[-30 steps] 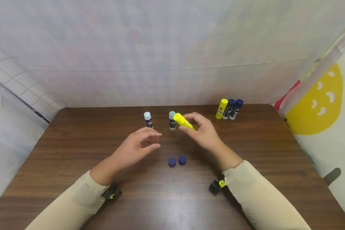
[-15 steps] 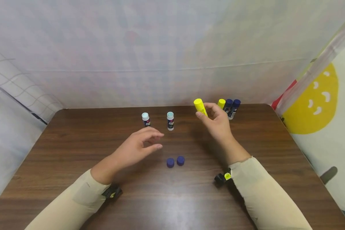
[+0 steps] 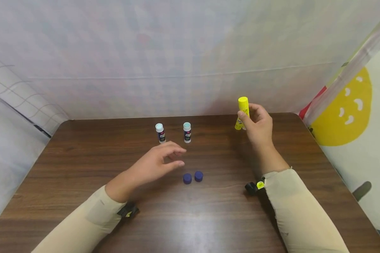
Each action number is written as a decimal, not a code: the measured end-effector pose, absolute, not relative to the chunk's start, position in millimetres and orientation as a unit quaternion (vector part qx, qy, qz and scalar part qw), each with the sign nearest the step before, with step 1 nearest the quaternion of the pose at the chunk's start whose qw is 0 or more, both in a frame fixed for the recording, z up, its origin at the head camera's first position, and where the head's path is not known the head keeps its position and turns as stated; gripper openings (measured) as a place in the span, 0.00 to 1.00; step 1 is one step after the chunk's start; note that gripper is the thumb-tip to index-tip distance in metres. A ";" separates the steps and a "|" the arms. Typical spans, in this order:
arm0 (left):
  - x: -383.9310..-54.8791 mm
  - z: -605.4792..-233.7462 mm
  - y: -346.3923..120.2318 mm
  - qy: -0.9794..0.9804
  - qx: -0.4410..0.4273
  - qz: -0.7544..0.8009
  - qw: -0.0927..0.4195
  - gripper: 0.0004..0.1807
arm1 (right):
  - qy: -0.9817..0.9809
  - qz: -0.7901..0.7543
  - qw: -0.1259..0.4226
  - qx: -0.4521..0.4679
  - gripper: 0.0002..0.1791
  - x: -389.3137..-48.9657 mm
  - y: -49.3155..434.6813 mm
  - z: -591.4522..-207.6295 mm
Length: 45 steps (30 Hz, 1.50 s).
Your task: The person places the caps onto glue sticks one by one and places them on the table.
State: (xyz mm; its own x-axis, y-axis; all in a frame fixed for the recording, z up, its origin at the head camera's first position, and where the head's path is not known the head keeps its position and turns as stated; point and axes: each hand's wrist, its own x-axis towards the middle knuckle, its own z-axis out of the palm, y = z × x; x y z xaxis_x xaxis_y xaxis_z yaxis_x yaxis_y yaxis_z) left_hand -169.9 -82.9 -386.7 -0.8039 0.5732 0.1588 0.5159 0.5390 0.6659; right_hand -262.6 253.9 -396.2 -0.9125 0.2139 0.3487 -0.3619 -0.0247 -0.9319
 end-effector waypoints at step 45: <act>-166.2 -398.9 -75.9 0.875 0.343 0.270 0.209 0.34 | -0.654 0.691 0.264 -0.156 0.15 -288.2 332.3 -431.7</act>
